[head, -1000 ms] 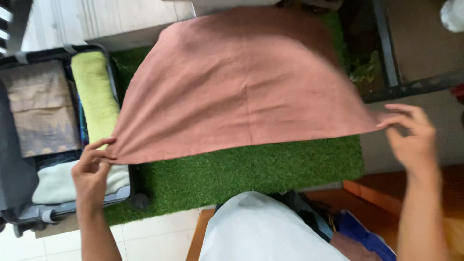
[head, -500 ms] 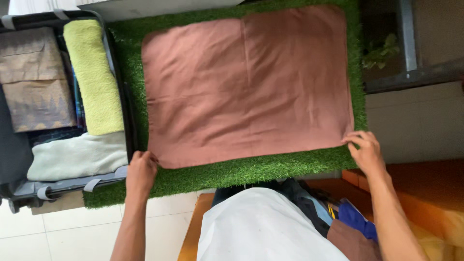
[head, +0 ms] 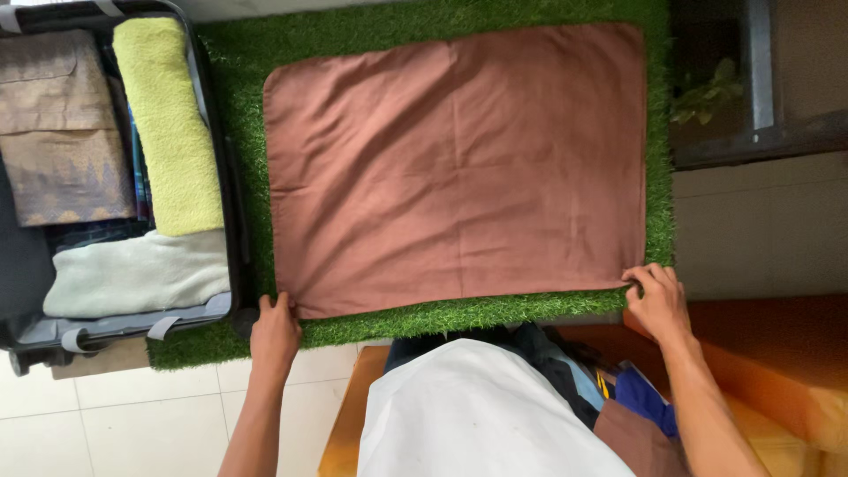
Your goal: The person folds a patterned garment and a brown piece of fabric, then places both items into a suitcase alongside a towel and other clothes.
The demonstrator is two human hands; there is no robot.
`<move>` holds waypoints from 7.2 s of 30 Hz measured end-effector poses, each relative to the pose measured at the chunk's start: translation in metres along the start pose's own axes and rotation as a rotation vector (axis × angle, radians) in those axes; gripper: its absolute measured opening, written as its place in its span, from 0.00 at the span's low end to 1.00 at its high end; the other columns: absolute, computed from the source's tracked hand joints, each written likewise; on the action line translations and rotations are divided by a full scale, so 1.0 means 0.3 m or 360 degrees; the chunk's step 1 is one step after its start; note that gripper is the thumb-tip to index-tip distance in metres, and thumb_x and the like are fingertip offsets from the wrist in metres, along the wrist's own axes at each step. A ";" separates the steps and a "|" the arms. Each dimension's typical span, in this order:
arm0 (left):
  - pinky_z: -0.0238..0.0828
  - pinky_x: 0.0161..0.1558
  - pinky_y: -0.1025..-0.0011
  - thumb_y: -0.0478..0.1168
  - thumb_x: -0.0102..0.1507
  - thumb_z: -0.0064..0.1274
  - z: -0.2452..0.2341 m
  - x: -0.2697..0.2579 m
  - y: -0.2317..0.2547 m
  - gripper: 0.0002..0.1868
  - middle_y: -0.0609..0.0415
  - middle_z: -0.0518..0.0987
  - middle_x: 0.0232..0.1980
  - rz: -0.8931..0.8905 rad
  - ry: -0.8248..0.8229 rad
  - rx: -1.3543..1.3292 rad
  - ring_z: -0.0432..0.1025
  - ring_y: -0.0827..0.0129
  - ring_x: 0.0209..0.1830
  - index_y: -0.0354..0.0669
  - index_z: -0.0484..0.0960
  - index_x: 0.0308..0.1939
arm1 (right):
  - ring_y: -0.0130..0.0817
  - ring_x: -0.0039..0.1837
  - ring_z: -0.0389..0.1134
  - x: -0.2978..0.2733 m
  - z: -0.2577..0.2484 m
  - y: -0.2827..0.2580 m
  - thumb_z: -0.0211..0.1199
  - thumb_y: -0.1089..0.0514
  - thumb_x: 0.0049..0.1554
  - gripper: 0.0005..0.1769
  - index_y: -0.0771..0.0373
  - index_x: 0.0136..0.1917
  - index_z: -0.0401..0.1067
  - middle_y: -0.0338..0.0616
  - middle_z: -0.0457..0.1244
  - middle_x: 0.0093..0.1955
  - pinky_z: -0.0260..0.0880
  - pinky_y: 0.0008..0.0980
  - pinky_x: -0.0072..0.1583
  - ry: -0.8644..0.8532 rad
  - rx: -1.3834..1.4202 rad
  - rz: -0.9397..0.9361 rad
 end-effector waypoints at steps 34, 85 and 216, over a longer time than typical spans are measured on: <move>0.33 0.73 0.27 0.48 0.70 0.46 -0.047 0.835 0.417 0.34 0.47 0.49 0.83 0.0050 0.0350 -0.0157 0.38 0.38 0.83 0.58 0.57 0.81 | 0.49 0.87 0.32 0.739 0.125 -0.770 0.51 0.44 0.64 0.37 0.50 0.83 0.49 0.44 0.37 0.87 0.28 0.77 0.76 -0.0202 0.0035 -0.0479; 0.33 0.79 0.43 0.48 0.67 0.51 0.108 0.757 0.991 0.37 0.43 0.54 0.82 0.0737 0.0373 -0.0269 0.43 0.48 0.84 0.42 0.61 0.78 | 0.52 0.85 0.42 0.996 0.131 -0.994 0.57 0.52 0.61 0.37 0.62 0.80 0.56 0.52 0.47 0.83 0.35 0.74 0.75 0.0020 0.0255 -0.0840; 0.61 0.55 0.58 0.22 0.61 0.47 -0.212 1.037 0.814 0.13 0.54 0.72 0.41 0.0715 0.0964 -0.0633 0.65 0.63 0.48 0.44 0.76 0.44 | 0.58 0.74 0.56 1.331 -0.029 -0.630 0.62 0.60 0.67 0.20 0.64 0.71 0.69 0.60 0.58 0.70 0.57 0.61 0.72 0.0249 0.0006 -0.0236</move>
Point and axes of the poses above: each hand's wrist, its own x-axis towards the middle knuckle, its own z-axis out of the palm, y = z × x, the point moved 7 cm from there along x, towards the middle knuckle
